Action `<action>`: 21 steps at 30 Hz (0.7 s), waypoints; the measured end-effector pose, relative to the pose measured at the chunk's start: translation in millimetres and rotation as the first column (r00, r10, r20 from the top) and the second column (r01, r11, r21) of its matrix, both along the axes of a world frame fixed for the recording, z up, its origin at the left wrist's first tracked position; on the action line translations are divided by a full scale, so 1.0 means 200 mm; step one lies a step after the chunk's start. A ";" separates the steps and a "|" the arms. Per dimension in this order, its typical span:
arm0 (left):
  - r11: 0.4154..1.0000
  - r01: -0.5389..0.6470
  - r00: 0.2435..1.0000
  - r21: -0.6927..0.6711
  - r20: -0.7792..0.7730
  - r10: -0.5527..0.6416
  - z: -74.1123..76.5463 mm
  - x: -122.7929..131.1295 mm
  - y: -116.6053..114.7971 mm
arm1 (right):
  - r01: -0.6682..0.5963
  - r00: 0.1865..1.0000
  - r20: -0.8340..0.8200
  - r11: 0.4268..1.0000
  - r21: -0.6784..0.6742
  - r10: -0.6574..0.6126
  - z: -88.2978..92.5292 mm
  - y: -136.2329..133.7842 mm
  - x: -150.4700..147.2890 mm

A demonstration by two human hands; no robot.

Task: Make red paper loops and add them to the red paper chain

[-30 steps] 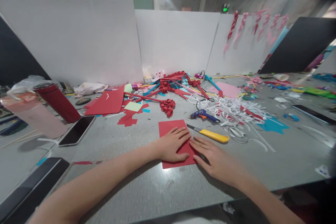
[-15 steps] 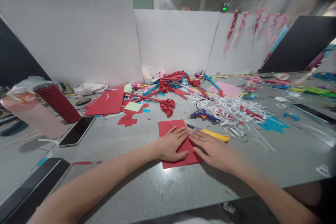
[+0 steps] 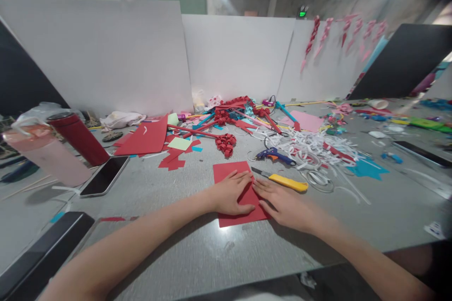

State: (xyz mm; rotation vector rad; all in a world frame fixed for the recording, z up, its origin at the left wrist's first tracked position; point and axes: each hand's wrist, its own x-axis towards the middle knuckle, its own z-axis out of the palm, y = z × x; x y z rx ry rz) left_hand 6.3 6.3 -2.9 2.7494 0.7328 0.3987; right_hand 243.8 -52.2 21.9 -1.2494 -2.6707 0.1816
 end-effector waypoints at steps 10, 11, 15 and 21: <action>0.999 0.030 0.999 0.030 -0.036 -0.029 0.00 -0.02 0.01 | 0.051 0.993 0.107 0.998 -0.036 -0.046 0.00 -0.33 0.01; 0.999 0.028 0.999 0.035 -0.036 -0.027 0.00 -0.02 0.01 | 0.055 0.994 0.095 0.998 -0.044 -0.051 0.00 -0.36 0.01; 0.998 0.027 0.999 0.063 -0.043 -0.024 0.00 -0.02 0.00 | 0.022 0.997 0.082 0.994 -0.104 -0.013 0.05 -0.46 0.03; 0.994 0.019 0.998 0.108 -0.063 -0.012 0.02 -0.01 -0.01 | 0.022 0.999 0.032 0.998 -0.061 -0.020 0.15 -0.35 0.09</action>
